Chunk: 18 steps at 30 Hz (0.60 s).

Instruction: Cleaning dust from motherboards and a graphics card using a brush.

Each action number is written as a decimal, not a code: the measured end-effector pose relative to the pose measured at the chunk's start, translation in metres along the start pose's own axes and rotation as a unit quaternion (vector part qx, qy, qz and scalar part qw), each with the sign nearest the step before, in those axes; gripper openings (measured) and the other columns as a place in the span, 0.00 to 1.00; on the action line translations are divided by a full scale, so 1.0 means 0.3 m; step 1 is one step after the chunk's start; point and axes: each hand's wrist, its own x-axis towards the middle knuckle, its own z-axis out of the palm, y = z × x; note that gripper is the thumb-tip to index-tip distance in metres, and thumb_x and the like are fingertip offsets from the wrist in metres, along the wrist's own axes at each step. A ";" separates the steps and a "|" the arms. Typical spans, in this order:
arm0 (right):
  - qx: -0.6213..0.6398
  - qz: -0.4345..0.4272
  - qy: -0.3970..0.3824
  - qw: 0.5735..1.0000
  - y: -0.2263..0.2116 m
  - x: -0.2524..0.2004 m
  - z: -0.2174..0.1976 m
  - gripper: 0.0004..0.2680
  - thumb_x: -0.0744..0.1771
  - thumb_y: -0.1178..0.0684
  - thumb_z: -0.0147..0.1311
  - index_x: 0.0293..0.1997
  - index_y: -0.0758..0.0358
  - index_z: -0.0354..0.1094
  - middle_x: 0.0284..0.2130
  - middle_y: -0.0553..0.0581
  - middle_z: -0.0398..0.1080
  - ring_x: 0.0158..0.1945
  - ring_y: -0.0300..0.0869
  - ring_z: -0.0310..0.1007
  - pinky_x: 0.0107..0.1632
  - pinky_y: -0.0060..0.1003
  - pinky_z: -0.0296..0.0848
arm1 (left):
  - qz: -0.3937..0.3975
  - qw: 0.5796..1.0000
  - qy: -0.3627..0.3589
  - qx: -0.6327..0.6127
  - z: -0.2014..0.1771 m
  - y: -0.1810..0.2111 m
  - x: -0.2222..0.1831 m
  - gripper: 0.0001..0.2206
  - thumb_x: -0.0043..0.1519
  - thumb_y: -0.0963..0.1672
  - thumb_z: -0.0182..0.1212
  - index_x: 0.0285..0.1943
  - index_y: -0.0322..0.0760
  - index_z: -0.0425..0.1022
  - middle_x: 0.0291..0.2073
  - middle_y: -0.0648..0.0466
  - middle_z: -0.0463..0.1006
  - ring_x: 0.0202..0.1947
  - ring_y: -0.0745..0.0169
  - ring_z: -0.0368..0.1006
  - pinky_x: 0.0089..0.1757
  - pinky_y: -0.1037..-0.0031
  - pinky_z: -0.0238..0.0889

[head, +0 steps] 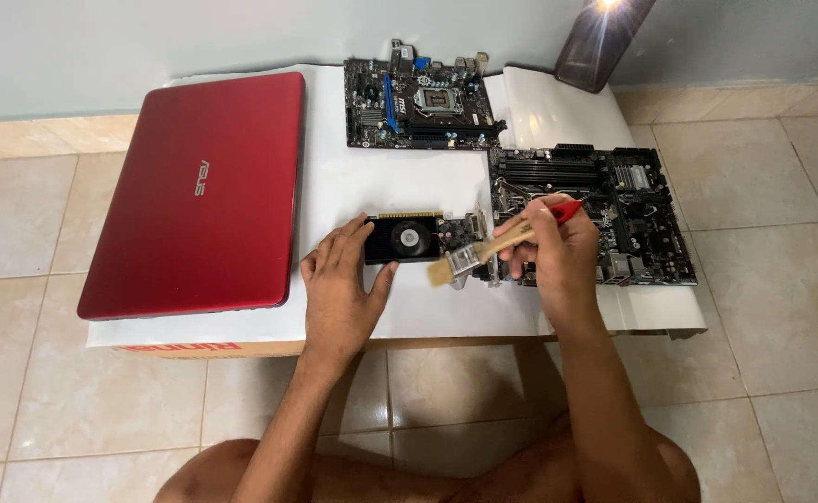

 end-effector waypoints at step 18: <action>0.001 -0.010 0.012 1.000 0.014 -0.002 0.005 0.07 0.73 0.50 0.43 0.45 0.64 0.59 0.34 0.71 0.75 0.29 0.46 0.77 0.21 0.27 0.72 | 0.000 1.000 -0.006 -0.002 -0.004 0.000 0.000 0.24 0.60 0.45 0.70 0.65 0.34 0.72 0.62 0.45 0.74 0.64 0.46 0.65 0.58 0.52 0.51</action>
